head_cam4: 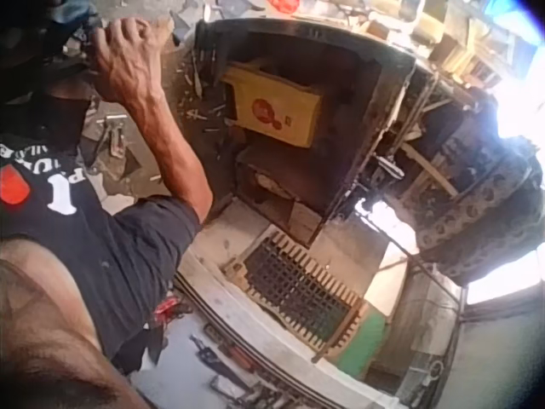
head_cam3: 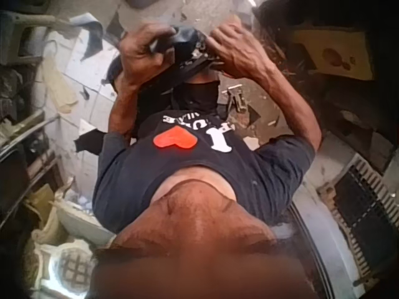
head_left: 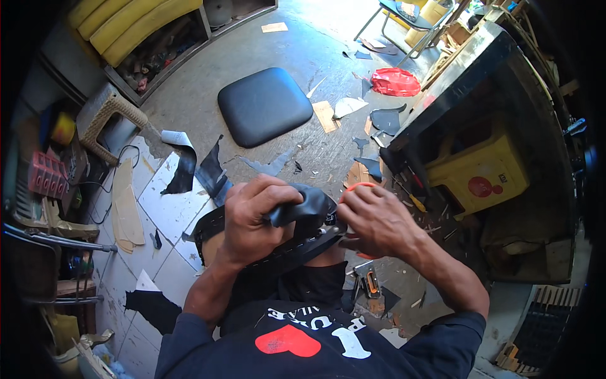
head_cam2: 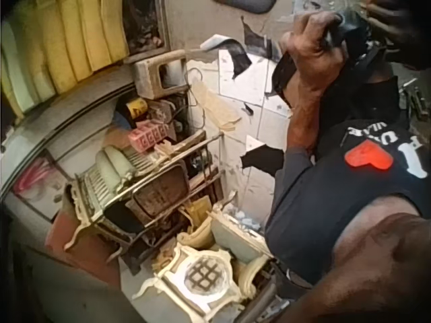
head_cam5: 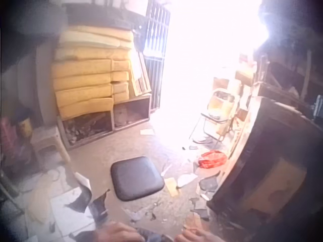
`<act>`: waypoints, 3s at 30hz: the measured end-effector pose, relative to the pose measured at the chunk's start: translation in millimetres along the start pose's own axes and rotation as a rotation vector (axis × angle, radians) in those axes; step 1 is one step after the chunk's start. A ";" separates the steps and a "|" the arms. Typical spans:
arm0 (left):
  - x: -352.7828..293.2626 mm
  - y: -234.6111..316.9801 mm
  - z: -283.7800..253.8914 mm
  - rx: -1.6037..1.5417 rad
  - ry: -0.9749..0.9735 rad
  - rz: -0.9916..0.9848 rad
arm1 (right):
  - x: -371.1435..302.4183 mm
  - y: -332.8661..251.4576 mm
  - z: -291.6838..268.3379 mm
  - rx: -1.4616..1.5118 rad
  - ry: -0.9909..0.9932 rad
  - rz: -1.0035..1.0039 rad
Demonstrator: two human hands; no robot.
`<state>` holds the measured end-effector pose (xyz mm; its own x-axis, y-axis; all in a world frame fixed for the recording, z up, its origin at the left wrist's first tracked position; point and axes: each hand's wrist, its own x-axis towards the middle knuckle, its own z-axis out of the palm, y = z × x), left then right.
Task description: The person reupholsters chair parts by stretching black vinyl over foam-padded bases and securing it with a manual stapler and shears.
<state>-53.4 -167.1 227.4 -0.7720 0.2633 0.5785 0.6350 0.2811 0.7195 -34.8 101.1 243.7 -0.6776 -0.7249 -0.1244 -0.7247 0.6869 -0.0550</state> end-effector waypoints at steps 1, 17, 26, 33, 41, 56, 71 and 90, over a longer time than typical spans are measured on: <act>2.6 2.8 1.5 -0.019 -0.010 -0.003 | 10.1 -9.9 0.0 -0.027 -0.043 -0.029; 26.6 -63.4 -36.2 -0.271 0.330 -0.484 | 7.0 -50.3 40.4 0.141 -0.072 0.130; -20.7 -96.1 -112.1 0.103 -0.344 -0.430 | -62.8 7.8 111.7 0.486 0.338 1.019; -1.1 -60.8 -90.0 -0.049 -0.707 -0.377 | -166.0 18.0 368.3 0.385 -0.150 1.584; 70.8 -37.1 -159.4 -0.654 0.052 -0.617 | -185.9 -16.3 374.5 0.341 -0.022 1.754; -170.7 -50.7 -61.3 -0.656 0.670 -1.035 | -44.3 -26.8 88.9 1.105 0.426 0.515; -64.3 25.4 4.3 0.537 -0.497 0.169 | -94.7 -49.0 131.5 1.477 0.254 0.618; -29.7 14.3 55.1 0.697 -0.306 0.080 | -91.5 -31.1 155.6 2.136 0.598 0.783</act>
<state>-19.9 -120.0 199.3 -0.7456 0.5228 0.4133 0.6371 0.7410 0.2121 69.3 154.3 102.6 -0.8893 -0.0576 -0.4537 0.4231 -0.4803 -0.7683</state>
